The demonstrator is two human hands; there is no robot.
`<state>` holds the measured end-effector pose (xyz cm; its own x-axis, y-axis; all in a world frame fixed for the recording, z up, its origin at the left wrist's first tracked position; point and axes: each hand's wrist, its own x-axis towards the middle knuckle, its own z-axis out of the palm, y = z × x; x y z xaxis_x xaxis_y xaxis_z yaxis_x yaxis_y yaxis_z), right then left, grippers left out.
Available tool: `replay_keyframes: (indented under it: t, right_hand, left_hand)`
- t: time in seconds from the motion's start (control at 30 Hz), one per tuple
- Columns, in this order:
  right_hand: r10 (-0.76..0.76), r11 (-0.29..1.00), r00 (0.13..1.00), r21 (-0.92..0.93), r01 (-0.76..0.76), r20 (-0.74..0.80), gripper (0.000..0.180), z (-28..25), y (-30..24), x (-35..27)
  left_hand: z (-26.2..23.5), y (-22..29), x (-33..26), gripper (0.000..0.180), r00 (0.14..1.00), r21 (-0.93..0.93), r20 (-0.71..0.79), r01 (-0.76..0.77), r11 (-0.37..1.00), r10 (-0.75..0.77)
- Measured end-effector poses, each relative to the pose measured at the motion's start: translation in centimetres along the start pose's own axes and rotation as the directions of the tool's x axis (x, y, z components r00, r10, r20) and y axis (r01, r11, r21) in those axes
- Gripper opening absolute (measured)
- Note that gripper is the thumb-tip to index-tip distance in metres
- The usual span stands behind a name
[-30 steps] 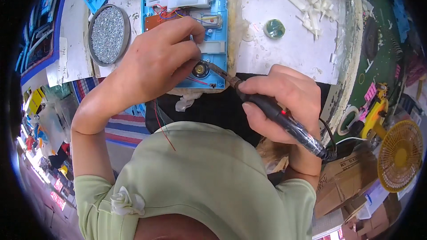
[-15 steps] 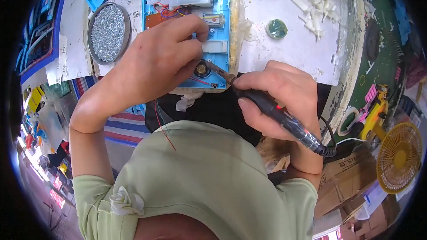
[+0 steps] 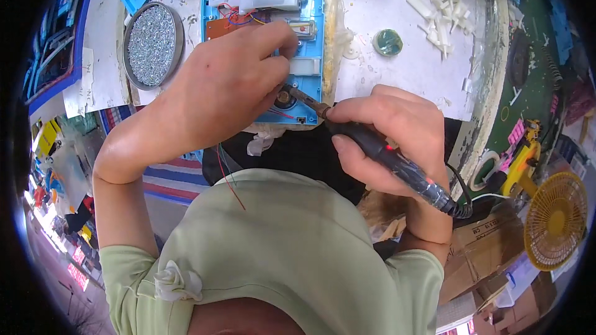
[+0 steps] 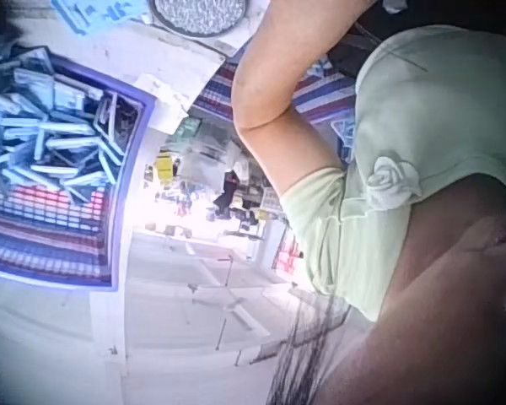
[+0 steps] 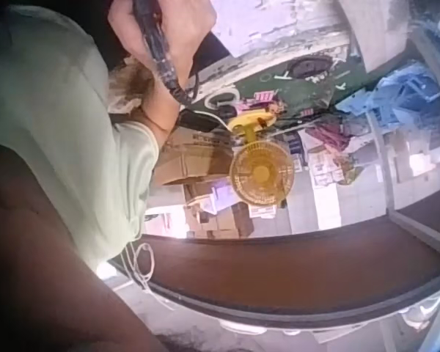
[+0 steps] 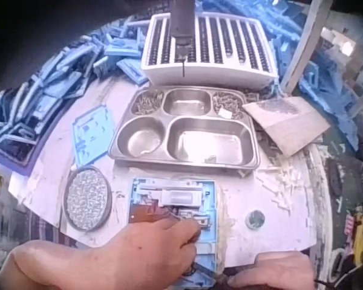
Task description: Assembling an electronic toy by soldering internal components, installing a motor, and securing the plastic outer housing with a power screwdriver.
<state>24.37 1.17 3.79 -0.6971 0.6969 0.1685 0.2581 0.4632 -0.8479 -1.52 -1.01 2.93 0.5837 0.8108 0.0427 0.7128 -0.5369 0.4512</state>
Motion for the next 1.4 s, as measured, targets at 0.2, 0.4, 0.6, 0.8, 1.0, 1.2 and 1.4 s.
replay_keyframes:
  t: [0.2, 0.4, 0.6, 0.8, 1.0, 1.2, 1.4]
  right_hand:
    - [-0.033, 0.999, 0.999, -0.023, 0.032, -0.027, 0.029, -0.4, 0.1, -0.4]
    - [-0.066, 0.998, 0.995, 0.007, 0.067, -0.070, 0.031, -0.1, 0.4, -1.1]
    - [-0.078, 0.997, 0.994, -0.007, 0.078, -0.081, 0.031, -0.2, 0.3, -1.4]
    - [-0.019, 1.000, 0.999, -0.011, 0.018, -0.041, 0.031, -0.1, -0.4, -0.5]
    - [0.013, 1.000, 1.000, -0.009, -0.013, -0.014, 0.031, 0.0, -0.5, -0.2]
    - [0.023, 0.998, 1.000, -0.055, -0.023, -0.006, 0.029, -0.1, -1.0, 0.2]
    - [0.013, 0.998, 1.000, -0.068, -0.015, -0.026, 0.029, -0.8, -1.9, 0.1]
  left_hand:
    - [-0.1, 0.1, 0.1, 0.013, 1.000, 0.002, 0.011, -0.012, 1.000, 0.012]
    - [-0.3, 0.3, 0.2, 0.013, 0.999, 0.030, 0.051, 0.003, 1.000, -0.005]
    - [-0.3, 0.4, 0.3, 0.012, 0.998, 0.062, 0.060, 0.012, 0.998, -0.015]
    - [-0.1, 0.3, 0.2, 0.012, 1.000, 0.045, 0.026, 0.003, 0.999, -0.004]
    - [-0.1, 0.2, 0.1, 0.012, 1.000, 0.028, 0.013, -0.010, 1.000, 0.009]
    - [-0.3, 0.4, 0.2, 0.012, 1.000, 0.019, 0.031, 0.004, 1.000, -0.004]
    - [-0.4, 0.1, 0.1, 0.012, 1.000, -0.026, 0.024, -0.018, 1.000, 0.019]
